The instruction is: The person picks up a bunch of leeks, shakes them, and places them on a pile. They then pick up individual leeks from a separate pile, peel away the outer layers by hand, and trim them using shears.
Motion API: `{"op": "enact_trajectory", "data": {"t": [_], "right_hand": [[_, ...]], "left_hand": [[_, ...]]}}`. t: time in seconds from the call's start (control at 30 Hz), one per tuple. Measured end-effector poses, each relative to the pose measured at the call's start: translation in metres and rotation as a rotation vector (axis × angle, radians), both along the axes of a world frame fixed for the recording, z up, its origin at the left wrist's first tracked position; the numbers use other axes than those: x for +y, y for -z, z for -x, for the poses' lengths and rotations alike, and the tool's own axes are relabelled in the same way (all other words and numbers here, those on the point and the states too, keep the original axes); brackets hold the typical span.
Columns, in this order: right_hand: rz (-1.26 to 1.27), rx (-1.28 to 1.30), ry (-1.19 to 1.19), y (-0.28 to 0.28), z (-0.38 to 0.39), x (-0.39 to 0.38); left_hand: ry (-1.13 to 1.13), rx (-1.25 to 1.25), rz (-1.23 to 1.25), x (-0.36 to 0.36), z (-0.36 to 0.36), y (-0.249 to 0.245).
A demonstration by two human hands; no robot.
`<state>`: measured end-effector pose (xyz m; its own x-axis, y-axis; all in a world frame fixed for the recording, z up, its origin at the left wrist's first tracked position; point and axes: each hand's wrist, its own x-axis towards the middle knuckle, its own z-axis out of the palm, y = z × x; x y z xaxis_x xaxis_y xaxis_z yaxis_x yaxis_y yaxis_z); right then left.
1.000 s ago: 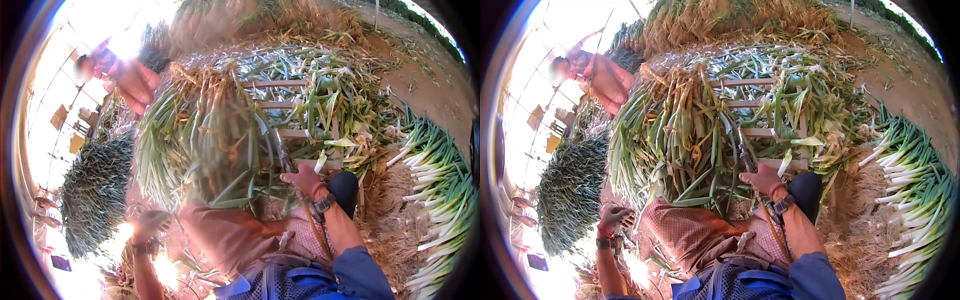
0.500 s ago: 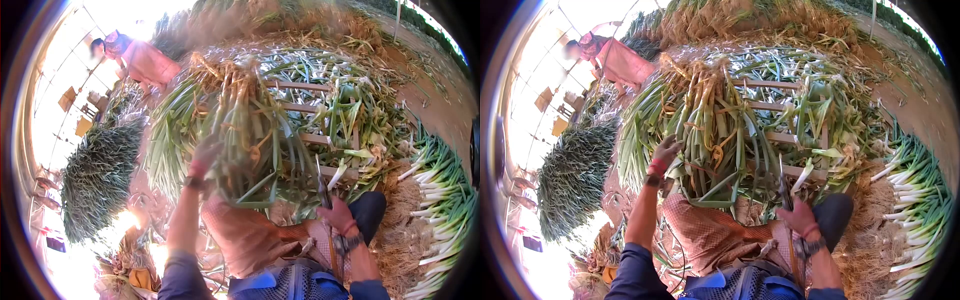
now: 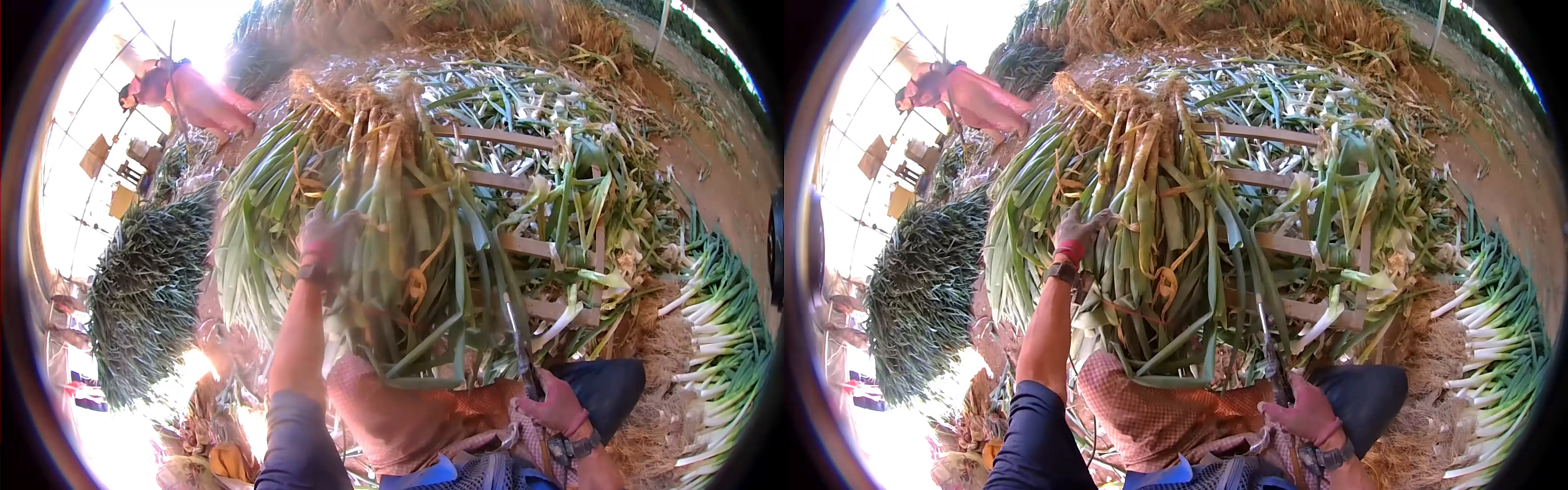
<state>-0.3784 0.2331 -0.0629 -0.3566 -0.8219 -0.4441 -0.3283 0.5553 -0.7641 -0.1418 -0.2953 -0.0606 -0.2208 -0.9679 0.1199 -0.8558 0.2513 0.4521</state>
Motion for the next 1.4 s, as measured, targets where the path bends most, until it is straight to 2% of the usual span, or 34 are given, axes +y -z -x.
{"op": "enact_trajectory", "data": {"t": [0.07, 0.13, 0.17, 0.27, 0.3, 0.37, 0.4, 0.43, 0.47, 0.5, 0.53, 0.6, 0.63, 0.7, 0.77, 0.8, 0.87, 0.93, 1.0, 1.13, 1.17, 1.23, 1.3, 1.33, 1.37, 1.4], "right_hand": [[0.1, -0.007, 0.002, 0.003, 0.005, -0.01], [0.1, -0.037, 0.019, -0.001, 0.011, -0.022], [0.089, -0.064, 0.038, -0.003, 0.014, -0.027], [0.112, -0.175, 0.083, -0.004, 0.021, -0.042], [0.07, -0.184, 0.081, 0.014, 0.025, -0.038], [0.065, -0.174, 0.071, 0.031, 0.027, -0.031], [0.058, -0.157, 0.072, 0.034, 0.028, -0.036], [0.082, -0.197, 0.005, 0.026, 0.029, -0.044], [-0.01, -0.236, -0.042, 0.01, 0.032, -0.047], [-0.107, -0.256, -0.078, -0.003, 0.036, -0.052], [-0.093, -0.261, -0.11, -0.013, 0.04, -0.06], [-0.225, -0.249, -0.083, -0.029, 0.044, -0.074], [-0.128, -0.186, -0.109, -0.017, 0.043, -0.069], [-0.13, -0.255, -0.045, -0.011, 0.048, -0.066], [-0.136, -0.324, 0.016, -0.011, 0.048, -0.076], [-0.046, -0.284, -0.015, -0.012, 0.048, -0.079], [0.046, -0.241, -0.038, -0.013, 0.05, -0.083], [-0.096, -0.24, -0.039, -0.012, 0.054, -0.086], [-0.077, -0.239, -0.038, -0.011, 0.055, -0.088], [-0.141, -0.291, -0.004, -0.008, 0.061, -0.081], [-0.139, -0.298, -0.008, -0.003, 0.062, -0.077], [-0.001, -0.478, 0.07, 0.002, 0.064, -0.069], [0.013, -0.495, 0.065, -0.002, 0.068, -0.07], [0.025, -0.509, 0.06, -0.003, 0.071, -0.073], [0.024, -0.508, 0.058, -0.005, 0.072, -0.075], [0.034, -0.502, 0.059, -0.007, 0.073, -0.078]], "left_hand": [[-0.007, 0.006, -0.039, -0.011, 0.011, -0.003], [0.014, -0.134, -0.039, -0.021, 0.025, -0.01], [0.102, 0.039, -0.156, 0.008, 0.042, -0.053], [0.19, 0.06, -0.259, -0.034, 0.058, -0.035], [0.263, 0.087, -0.212, -0.058, 0.057, -0.012], [0.38, 0.431, -0.5, -0.059, 0.066, -0.018], [0.253, 0.266, -0.5, -0.068, 0.069, -0.016], [0.227, 0.308, -0.482, -0.047, 0.075, -0.037], [0.148, 0.492, -0.515, -0.041, 0.08, -0.041], [0.185, 0.329, -0.415, -0.069, 0.074, -0.015], [0.164, 0.265, -0.429, -0.049, 0.084, -0.042], [0.258, 0.539, -0.578, -0.069, 0.082, -0.003], [0.276, 0.515, -0.538, -0.068, 0.085, 0.003], [0.294, 0.485, -0.492, -0.061, 0.089, 0.001], [0.306, 0.455, -0.55, -0.051, 0.095, -0.012], [0.3, 0.457, -0.552, -0.055, 0.095, -0.004], [0.21, 0.26, -0.479, -0.074, 0.095, 0.022], [0.238, 0.347, -0.46, -0.089, 0.088, 0.039], [0.29, 0.462, -0.61, -0.1, 0.076, 0.046], [0.308, 0.408, -0.668, -0.082, 0.09, 0.011], [0.303, 0.402, -0.666, -0.08, 0.091, 0.007], [0.351, 0.59, -0.765, -0.072, 0.097, 0.005], [0.368, 0.578, -0.703, -0.079, 0.104, 0.037], [0.386, 0.568, -0.642, -0.075, 0.11, 0.035], [0.485, 0.652, -0.712, -0.07, 0.118, 0.035], [0.487, 0.654, -0.714, -0.067, 0.123, 0.034]]}}
